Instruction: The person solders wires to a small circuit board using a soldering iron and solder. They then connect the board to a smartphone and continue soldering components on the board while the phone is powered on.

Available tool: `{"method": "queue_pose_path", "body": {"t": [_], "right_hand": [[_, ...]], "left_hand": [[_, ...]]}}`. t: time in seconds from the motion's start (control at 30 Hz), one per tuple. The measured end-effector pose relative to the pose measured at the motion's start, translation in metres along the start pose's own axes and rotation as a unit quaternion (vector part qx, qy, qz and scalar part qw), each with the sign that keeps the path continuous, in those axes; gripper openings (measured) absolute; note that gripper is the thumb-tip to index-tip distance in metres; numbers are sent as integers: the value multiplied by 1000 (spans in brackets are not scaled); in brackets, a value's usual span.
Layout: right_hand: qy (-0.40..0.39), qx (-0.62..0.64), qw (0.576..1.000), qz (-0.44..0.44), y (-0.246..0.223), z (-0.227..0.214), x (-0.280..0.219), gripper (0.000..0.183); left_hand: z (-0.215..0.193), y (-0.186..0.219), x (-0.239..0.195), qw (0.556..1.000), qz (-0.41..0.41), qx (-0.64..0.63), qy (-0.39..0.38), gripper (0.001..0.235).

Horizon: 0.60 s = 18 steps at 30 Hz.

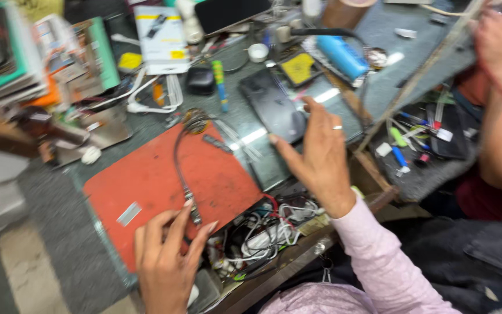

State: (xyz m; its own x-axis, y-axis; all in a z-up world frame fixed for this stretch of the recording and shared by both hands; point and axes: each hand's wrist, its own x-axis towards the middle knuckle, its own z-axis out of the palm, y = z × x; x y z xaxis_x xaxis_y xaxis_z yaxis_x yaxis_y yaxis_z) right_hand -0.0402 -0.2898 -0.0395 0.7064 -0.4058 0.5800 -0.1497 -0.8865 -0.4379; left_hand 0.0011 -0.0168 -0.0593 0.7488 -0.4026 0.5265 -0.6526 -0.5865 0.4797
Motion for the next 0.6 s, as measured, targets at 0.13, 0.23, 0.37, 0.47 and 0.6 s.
{"method": "queue_pose_path", "body": {"t": [0.13, 0.23, 0.37, 0.47, 0.6], "right_hand": [[-41, -37, 998, 6, 3, 4, 8, 87], [-59, -55, 997, -15, 2, 5, 12, 92], [-86, -43, 995, 12, 5, 1, 17, 86], [-108, 41, 988, 102, 10, -5, 29, 81], [-134, 244, 948, 153, 2, -30, 34, 76]], "left_hand": [[-9, 4, 3, 1000, 3, -19, -5, 46], [-9, 3, 3, 1000, -3, -26, 6, 45], [-9, 1, 2, 999, -1, -38, 12, 40], [-9, 0, 2, 999, 5, -41, 17, 38], [-8, -2, 1, 999, 6, -45, 19, 37]]}}
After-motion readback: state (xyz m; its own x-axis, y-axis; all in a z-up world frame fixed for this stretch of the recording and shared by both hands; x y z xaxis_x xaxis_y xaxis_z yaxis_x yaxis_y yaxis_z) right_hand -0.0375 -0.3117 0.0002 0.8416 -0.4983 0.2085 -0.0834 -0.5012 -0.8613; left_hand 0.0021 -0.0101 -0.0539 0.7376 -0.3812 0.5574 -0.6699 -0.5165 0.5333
